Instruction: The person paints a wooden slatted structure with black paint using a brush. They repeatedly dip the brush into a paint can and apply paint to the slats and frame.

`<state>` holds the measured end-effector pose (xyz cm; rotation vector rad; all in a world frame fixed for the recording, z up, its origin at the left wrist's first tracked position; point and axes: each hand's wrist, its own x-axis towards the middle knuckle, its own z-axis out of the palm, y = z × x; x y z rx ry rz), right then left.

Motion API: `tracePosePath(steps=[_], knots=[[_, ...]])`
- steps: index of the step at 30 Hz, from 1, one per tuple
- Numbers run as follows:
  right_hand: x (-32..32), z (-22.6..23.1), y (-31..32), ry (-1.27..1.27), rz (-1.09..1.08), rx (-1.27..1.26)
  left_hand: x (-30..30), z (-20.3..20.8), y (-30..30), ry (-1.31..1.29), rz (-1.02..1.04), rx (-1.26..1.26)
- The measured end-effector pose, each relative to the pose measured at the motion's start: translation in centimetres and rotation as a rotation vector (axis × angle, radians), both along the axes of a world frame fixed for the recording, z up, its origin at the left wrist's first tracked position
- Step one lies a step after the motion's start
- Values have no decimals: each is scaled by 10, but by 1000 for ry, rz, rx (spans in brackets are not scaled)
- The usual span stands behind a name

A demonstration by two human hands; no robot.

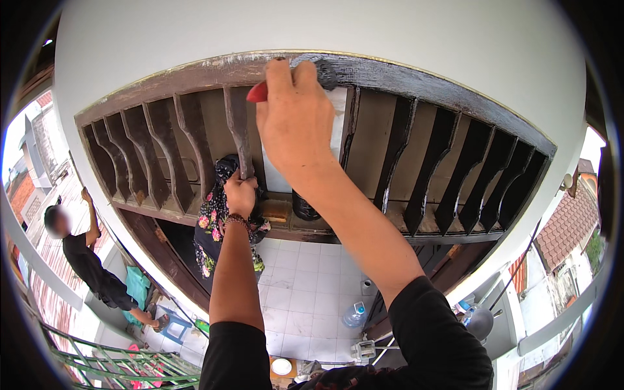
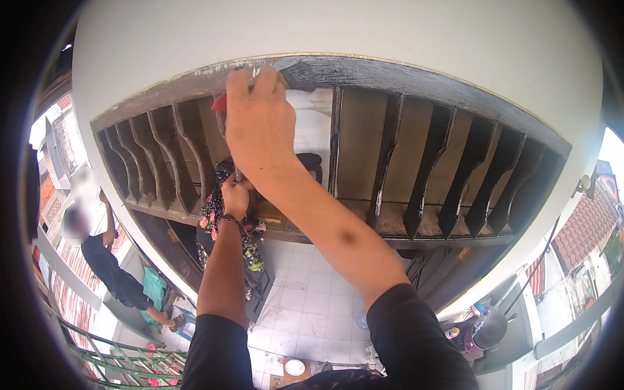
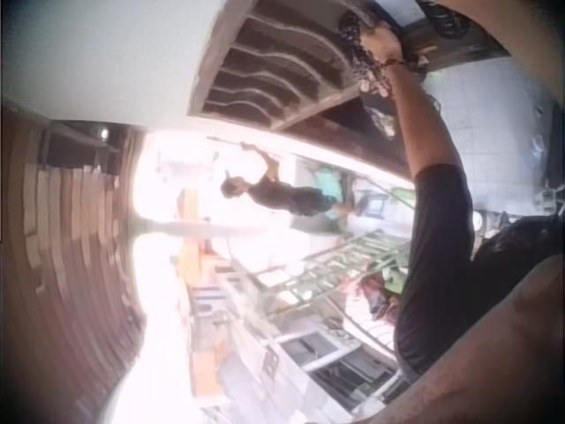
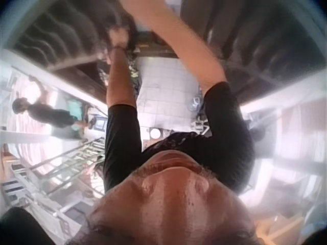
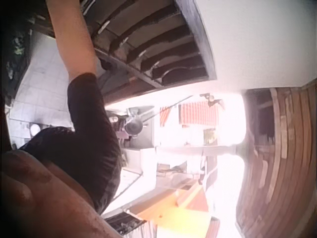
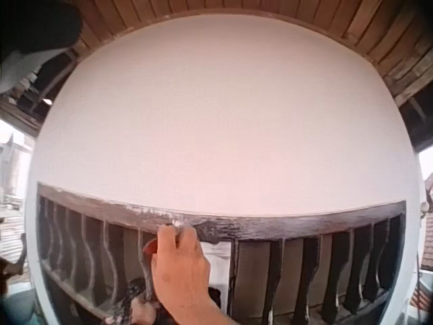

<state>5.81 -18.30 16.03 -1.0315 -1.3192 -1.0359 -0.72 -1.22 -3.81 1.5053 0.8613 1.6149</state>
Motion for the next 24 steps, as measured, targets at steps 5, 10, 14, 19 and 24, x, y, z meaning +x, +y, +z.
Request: tracePosePath(steps=[5,10,14,19,24], knots=[[-43,8,22,-38,169,-24,3,0,7,-19,-6,-12],[-27,13,9,-58,428,60,-5,0,-2,65,22,24],[57,23,-14,259,389,-7,-2,-9,16,20,-9,12],[109,13,-76,404,340,127,-2,3,-3,72,36,3],[54,8,-49,245,585,1,-4,-9,10,120,95,19]])
